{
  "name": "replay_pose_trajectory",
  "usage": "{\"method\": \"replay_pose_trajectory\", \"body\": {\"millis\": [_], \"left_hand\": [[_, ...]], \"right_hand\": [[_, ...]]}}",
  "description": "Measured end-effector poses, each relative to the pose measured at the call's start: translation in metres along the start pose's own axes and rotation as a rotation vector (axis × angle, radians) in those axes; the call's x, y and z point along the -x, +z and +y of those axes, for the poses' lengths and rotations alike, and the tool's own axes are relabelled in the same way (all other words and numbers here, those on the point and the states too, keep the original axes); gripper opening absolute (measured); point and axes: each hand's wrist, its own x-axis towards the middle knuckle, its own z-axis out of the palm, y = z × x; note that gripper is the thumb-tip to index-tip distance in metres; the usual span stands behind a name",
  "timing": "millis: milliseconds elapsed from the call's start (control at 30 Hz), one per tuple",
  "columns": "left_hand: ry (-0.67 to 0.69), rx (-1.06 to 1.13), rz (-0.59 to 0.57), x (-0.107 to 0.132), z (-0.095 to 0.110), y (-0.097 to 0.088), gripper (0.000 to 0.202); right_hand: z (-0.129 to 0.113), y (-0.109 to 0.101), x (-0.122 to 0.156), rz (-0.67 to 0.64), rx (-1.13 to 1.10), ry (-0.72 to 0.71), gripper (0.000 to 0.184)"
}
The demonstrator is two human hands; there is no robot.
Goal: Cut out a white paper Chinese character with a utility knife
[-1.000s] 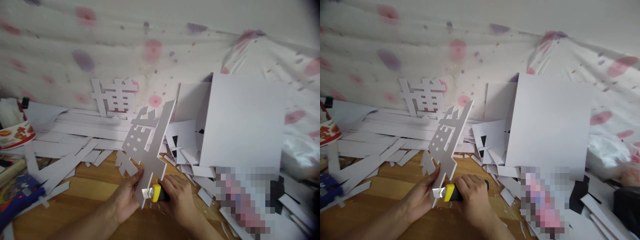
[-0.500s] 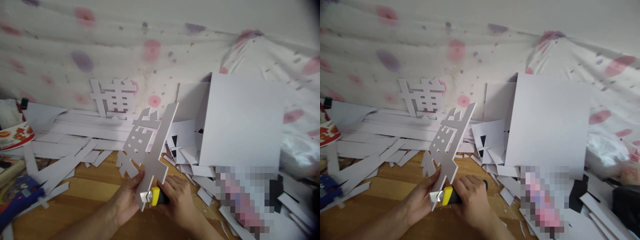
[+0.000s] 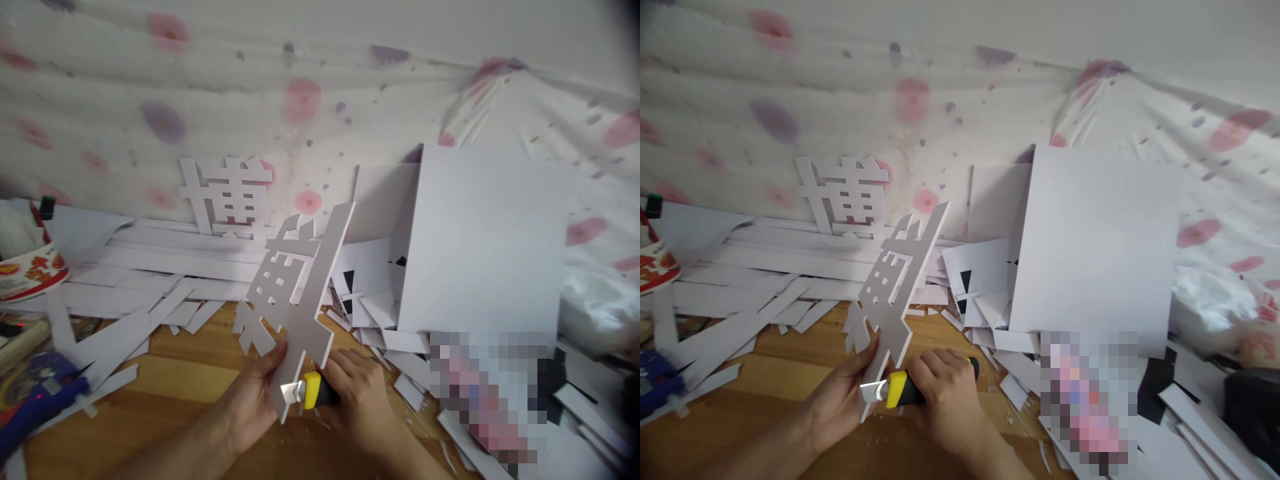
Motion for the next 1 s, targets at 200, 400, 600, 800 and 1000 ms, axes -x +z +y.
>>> {"method": "replay_pose_trajectory", "body": {"millis": [200, 400, 600, 800, 1000], "left_hand": [[0.024, 0.005, 0.045, 0.0017, -0.0001, 0.0037, 0.020], [0.045, -0.055, 0.042, 0.0026, -0.0021, 0.0043, 0.017], [0.016, -0.018, -0.025, 0.0000, -0.0023, 0.0001, 0.021], [0.039, -0.017, 0.000, -0.0001, -0.0024, 0.0003, 0.019], [0.029, -0.008, 0.019, 0.0015, -0.0013, 0.0015, 0.017]], "right_hand": [[0.0028, -0.0013, -0.0007, 0.039, 0.030, 0.044, 0.007], [0.0071, -0.0033, -0.0002, 0.038, 0.062, 0.017, 0.004], [0.0020, -0.0002, 0.0014, 0.006, 0.009, -0.016, 0.013], [0.0042, 0.0010, 0.0013, 0.047, 0.006, 0.009, 0.006], [0.0083, 0.0012, 0.0006, 0.077, 0.028, 0.025, 0.009]]}}
